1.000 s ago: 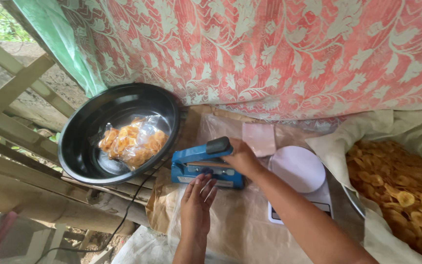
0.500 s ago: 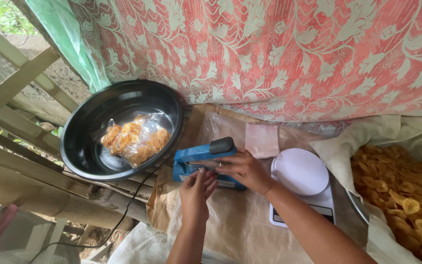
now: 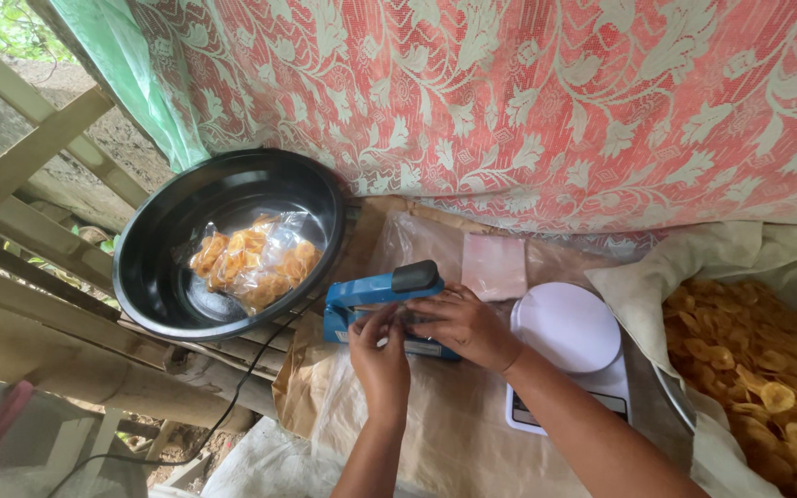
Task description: The person places banana chips from a large bag onto a digital scale to weigh them, then transfers the chips into small plastic bags and uses a heat sealer to close the bags.
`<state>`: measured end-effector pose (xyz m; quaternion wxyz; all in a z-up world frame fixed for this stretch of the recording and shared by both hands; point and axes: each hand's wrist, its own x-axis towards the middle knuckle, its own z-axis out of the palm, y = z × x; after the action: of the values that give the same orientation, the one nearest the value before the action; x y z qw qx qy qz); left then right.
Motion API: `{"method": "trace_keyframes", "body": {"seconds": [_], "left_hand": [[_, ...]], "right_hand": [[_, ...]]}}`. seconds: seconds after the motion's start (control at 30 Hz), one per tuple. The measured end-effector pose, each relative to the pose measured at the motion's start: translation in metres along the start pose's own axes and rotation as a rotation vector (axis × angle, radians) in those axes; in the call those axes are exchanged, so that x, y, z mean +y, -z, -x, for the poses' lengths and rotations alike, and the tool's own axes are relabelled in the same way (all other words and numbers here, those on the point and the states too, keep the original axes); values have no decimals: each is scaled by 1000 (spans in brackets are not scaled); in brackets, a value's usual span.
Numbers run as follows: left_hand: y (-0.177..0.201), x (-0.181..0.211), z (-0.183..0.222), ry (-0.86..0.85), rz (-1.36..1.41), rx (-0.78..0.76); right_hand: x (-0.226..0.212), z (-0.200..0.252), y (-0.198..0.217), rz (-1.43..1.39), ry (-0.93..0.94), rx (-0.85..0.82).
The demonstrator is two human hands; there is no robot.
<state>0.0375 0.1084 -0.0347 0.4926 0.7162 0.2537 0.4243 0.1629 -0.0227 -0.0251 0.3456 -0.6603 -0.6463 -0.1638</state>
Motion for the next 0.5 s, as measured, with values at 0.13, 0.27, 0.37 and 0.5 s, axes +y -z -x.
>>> {"method": "trace_keyframes", "body": {"seconds": [0.13, 0.27, 0.37, 0.5], "left_hand": [[0, -10, -6, 155, 39, 13], [-6, -21, 1, 406, 451, 89], [-12, -27, 4, 476, 576, 160], [-16, -26, 9, 421, 602, 192]], "right_hand": [[-3, 1, 3, -12, 9, 25], [-9, 3, 3, 3, 10, 52], [-12, 6, 5, 61, -68, 50], [-19, 8, 9, 84, -123, 147]]}}
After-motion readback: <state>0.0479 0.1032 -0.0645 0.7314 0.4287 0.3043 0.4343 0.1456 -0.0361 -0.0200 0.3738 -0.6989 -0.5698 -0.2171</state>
